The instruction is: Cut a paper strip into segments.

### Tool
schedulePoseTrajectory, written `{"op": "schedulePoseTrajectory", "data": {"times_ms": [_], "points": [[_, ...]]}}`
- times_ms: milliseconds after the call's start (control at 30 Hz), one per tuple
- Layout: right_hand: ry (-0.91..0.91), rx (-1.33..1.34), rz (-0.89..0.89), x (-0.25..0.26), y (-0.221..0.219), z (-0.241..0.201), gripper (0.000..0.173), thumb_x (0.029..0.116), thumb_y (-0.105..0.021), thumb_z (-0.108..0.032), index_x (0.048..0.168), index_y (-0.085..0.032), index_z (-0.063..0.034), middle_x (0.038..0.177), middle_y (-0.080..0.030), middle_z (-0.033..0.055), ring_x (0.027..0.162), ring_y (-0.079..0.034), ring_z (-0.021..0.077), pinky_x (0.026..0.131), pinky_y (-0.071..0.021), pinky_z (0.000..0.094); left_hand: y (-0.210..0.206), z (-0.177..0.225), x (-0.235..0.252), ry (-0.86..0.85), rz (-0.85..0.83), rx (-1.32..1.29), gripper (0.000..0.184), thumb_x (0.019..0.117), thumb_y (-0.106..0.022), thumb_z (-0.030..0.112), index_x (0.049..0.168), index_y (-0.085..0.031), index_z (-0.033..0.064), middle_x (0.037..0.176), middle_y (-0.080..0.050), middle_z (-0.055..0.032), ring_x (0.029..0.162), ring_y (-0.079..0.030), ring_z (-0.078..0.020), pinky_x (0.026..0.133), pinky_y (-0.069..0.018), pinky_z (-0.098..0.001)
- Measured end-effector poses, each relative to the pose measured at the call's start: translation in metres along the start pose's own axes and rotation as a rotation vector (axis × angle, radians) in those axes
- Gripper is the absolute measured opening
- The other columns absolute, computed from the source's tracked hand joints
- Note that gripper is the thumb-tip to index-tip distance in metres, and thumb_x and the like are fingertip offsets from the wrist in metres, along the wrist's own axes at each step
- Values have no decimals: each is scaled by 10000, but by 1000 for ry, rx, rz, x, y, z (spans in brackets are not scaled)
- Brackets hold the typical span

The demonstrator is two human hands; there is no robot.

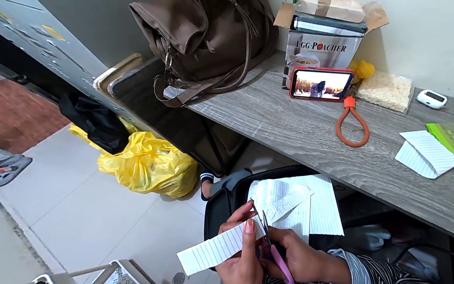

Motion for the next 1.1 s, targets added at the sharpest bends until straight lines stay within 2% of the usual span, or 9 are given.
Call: {"op": "schedulePoseTrajectory", "data": {"times_ms": [633, 833, 1000, 1100], "points": [[-11, -12, 22, 0, -1, 0, 274, 892, -699, -57, 1116, -626, 82, 864, -663, 106, 774, -610, 23, 719, -491, 139, -1, 1, 1, 11, 5, 20, 77, 933, -730, 234, 904, -719, 163, 1118, -766, -29, 974, -733, -87, 833, -603, -222], [32, 84, 83, -3, -3, 6, 276, 939, -684, -101, 1136, -602, 73, 875, -643, 45, 795, -585, -34, 741, -486, 115, -6, 3, 7, 7, -4, -14, 79, 937, -732, 182, 937, -706, 107, 1162, -755, -93, 970, -745, -131, 830, -616, -259], [-26, 68, 47, -4, -3, 3, 246, 869, -682, -35, 1087, -618, 58, 834, -631, 42, 736, -568, -38, 676, -467, 105, -5, 4, 6, 27, 6, -16, 50, 941, -721, 154, 922, -722, 108, 1128, -769, -92, 984, -753, -137, 835, -621, -259], [-22, 56, 39, -6, -4, 3, 216, 883, -686, -46, 1068, -628, 50, 823, -638, 37, 719, -563, -46, 658, -460, 97, -4, 7, 7, 9, 37, 13, 28, 940, -705, 115, 917, -716, 104, 1096, -778, -97, 967, -760, -150, 812, -631, -273]]}}
Point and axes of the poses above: each hand's wrist, its own x-axis towards the middle knuckle, its own y-axis out of the back of the hand, z = x × y, the point moved 1 cm from there along x, towards the middle knuckle
